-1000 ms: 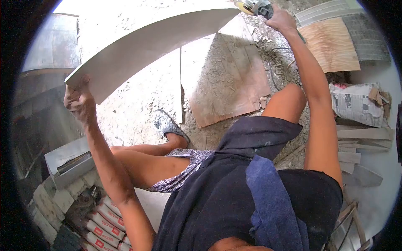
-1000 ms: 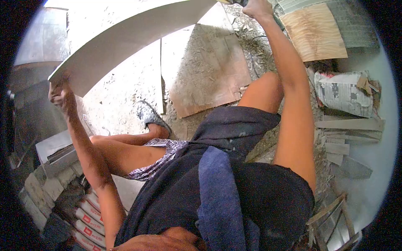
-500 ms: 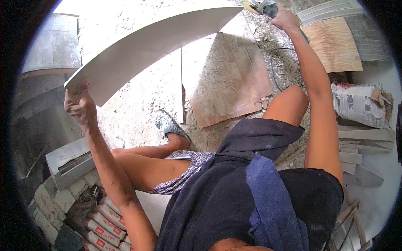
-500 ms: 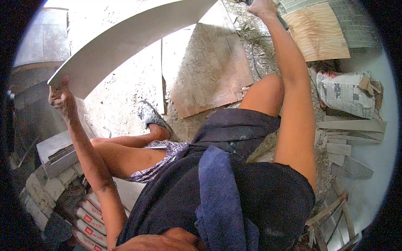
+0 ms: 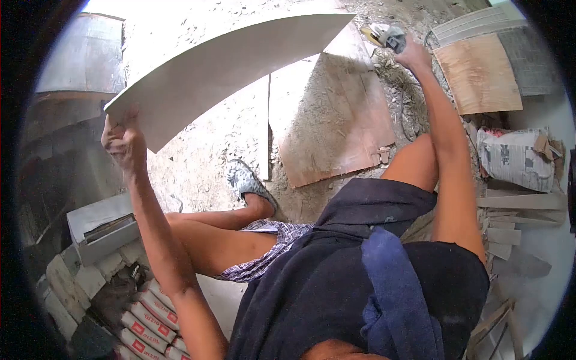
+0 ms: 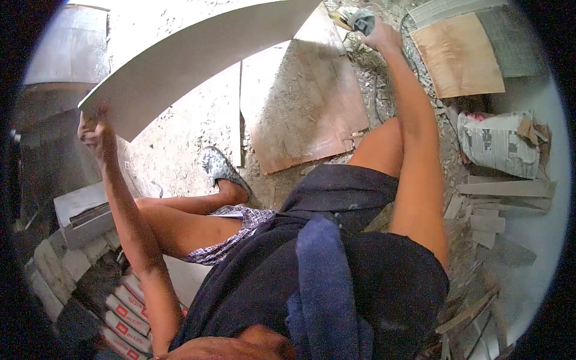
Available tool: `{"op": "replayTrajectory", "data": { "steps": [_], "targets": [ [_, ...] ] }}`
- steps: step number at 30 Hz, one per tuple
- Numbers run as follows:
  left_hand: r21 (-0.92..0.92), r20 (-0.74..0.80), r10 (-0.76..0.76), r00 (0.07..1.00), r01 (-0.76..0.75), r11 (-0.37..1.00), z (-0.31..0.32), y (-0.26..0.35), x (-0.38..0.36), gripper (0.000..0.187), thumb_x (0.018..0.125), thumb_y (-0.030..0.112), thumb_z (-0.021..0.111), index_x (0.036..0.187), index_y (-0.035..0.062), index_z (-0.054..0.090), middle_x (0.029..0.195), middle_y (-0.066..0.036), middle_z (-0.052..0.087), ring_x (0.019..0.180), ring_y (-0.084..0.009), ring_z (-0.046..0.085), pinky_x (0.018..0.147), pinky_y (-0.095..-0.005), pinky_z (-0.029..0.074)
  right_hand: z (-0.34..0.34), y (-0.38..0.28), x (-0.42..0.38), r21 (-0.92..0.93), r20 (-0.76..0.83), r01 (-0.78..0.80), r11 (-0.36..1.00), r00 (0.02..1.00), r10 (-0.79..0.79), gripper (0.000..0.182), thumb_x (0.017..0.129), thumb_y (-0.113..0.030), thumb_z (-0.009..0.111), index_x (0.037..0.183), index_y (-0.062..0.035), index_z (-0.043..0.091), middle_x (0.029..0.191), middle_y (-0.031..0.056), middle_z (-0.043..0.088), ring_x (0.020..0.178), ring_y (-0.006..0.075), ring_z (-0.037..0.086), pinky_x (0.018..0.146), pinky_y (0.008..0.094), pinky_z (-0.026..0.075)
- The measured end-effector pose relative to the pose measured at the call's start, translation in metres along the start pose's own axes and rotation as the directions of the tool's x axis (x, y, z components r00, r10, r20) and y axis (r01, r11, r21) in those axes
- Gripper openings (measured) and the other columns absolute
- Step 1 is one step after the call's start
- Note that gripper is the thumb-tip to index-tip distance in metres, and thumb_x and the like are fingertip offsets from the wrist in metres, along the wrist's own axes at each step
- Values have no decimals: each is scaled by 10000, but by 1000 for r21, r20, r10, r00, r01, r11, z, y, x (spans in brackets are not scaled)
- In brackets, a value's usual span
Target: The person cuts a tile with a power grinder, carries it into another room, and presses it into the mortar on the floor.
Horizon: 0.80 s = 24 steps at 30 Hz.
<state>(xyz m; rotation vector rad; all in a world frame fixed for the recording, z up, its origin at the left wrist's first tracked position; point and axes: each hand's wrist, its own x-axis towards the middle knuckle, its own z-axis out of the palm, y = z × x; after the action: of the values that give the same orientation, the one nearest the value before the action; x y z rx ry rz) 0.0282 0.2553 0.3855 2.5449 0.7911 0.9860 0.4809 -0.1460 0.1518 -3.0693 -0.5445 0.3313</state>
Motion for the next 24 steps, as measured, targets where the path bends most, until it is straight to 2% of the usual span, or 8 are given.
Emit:
{"op": "replayTrajectory", "data": {
  "steps": [6, 8, 10, 12, 13, 17, 22, 24],
  "targets": [
    [122, 122, -180, 976, 165, 979, -6, 32, 14, 238, 937, 189, 693, 1090, 7, 709, 1051, -99, 726, 891, -157, 646, 817, -298, 504, -7, 16, -29, 112, 0, -82, 990, 997, 83, 852, 628, -443, 764, 1356, -62, 538, 1192, 241, 674, 1111, 387, 655, 947, 456, 516],
    [-144, 78, -306, 949, 314, 938, 0, 63, 21, 318, 923, 215, 713, 1141, -15, 687, 1058, -91, 721, 907, -154, 643, 829, -296, 502, -8, 26, -34, 222, -43, -112, 969, 991, 125, 831, 616, -434, 773, 1323, -50, 566, 1220, 241, 662, 1130, 374, 648, 949, 438, 510],
    [-92, 111, -259, 960, 269, 959, 3, 57, 37, 427, 919, 167, 694, 1275, -52, 608, 1129, -131, 693, 940, -186, 660, 814, -316, 532, -10, 30, -34, 259, -5, -158, 953, 986, 165, 819, 607, -428, 774, 1306, -49, 579, 1223, 237, 662, 1128, 368, 647, 944, 428, 509],
    [4, -66, -298, 952, 299, 954, 9, 48, 54, 519, 909, 83, 655, 1391, -46, 511, 1202, -187, 649, 982, -245, 673, 801, -342, 570, -9, 33, -38, 319, -47, -211, 924, 970, 237, 792, 605, -408, 773, 1286, -48, 592, 1208, 227, 673, 1118, 364, 653, 947, 423, 506],
    [-130, 17, -425, 905, 424, 896, 8, 56, 56, 556, 920, 71, 579, 1460, 9, 458, 1236, -245, 614, 992, -296, 676, 811, -360, 595, -5, 35, -40, 362, -150, -141, 921, 967, 207, 701, 606, -388, 777, 1201, -43, 641, 1119, 199, 709, 1033, 331, 686, 891, 404, 525],
    [-258, 306, -315, 898, 397, 881, 5, 101, 75, 425, 945, 201, 490, 1317, 54, 633, 1202, -254, 628, 959, -259, 683, 827, -321, 592, -1, 45, -43, 507, -123, -132, 852, 967, 223, 587, 610, -378, 787, 1072, -28, 693, 957, 158, 732, 876, 267, 703, 774, 361, 539],
    [-263, 360, -304, 882, 409, 874, 19, 109, 112, 432, 989, 311, 497, 1268, 21, 654, 1220, -213, 646, 1048, -250, 657, 969, -353, 534, -4, 51, -50, 484, -208, -120, 866, 946, 248, 611, 606, -385, 792, 1069, -1, 684, 969, 171, 730, 892, 275, 704, 779, 358, 538],
    [-581, 453, 6, 891, 290, 760, 18, 112, 120, 492, 996, 375, 505, 1291, 0, 625, 1200, -182, 661, 1079, -233, 647, 1022, -379, 501, -11, 51, -57, 460, -218, -146, 876, 938, 271, 618, 604, -391, 797, 1065, 4, 684, 968, 174, 730, 893, 274, 704, 779, 356, 537]
  ]
}}
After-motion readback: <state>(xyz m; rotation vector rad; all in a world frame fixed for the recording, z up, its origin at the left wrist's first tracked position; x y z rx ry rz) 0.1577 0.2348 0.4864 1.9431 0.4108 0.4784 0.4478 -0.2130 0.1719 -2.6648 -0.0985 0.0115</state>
